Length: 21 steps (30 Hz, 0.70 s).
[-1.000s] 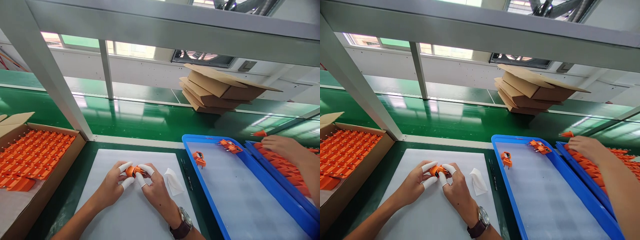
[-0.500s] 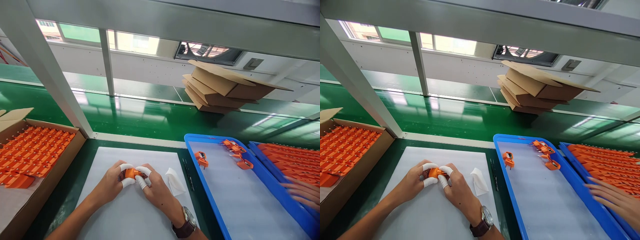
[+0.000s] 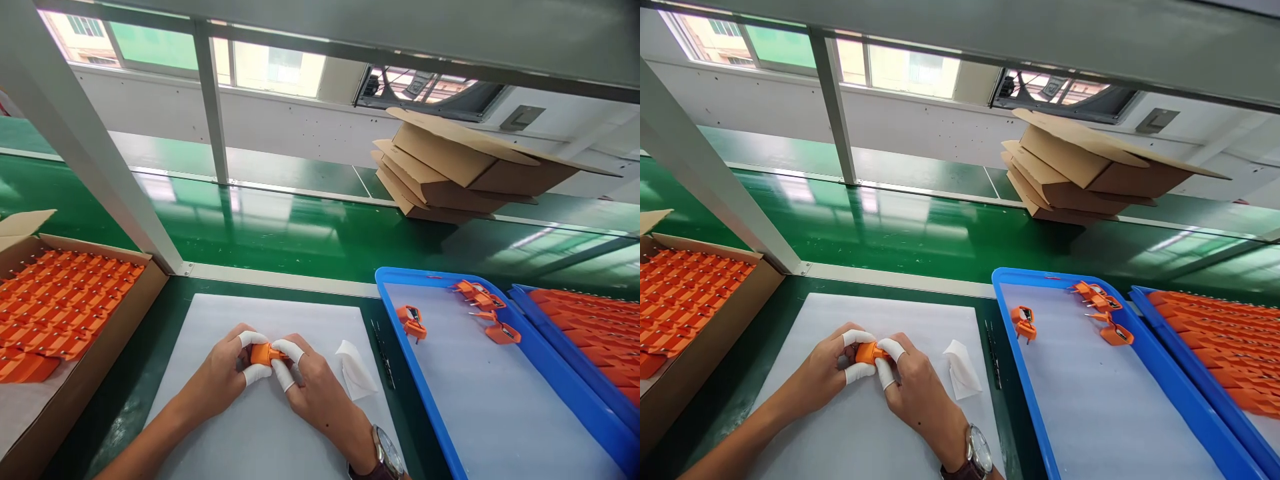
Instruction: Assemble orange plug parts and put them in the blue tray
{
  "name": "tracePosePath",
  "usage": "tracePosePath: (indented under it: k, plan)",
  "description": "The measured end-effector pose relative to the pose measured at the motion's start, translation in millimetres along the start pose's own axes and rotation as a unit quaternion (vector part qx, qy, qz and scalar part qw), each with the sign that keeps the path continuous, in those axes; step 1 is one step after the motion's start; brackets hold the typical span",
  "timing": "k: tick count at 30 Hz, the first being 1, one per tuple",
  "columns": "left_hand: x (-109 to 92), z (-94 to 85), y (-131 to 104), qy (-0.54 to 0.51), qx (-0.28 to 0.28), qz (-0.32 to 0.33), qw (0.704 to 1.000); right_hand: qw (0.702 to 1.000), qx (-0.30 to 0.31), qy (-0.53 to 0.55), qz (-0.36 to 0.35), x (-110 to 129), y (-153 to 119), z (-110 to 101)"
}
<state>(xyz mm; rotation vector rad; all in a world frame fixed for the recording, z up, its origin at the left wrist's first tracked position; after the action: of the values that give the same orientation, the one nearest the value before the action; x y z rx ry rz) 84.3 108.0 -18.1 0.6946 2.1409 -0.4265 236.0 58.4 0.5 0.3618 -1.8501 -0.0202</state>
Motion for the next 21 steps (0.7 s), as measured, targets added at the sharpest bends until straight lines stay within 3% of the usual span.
tracePosePath:
  k: [21]
  plan:
    - [9.7, 4.9, 2.2, 0.0, 0.024, 0.007, 1.0, 0.999, 0.039, 0.014, 0.029, -4.0, 1.5, -3.0]
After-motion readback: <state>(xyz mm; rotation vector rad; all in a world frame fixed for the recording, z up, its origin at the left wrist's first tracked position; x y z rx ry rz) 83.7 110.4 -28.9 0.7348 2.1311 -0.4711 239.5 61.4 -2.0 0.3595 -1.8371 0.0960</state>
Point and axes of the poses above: each hand's wrist, its own y-axis towards the middle knuckle, its own z-axis out of the palm, x = y × z, the point moved 6 cm from there along y, towards the middle knuckle, and after that the axes turned 14 degrees about y, right-handed, at the moved point
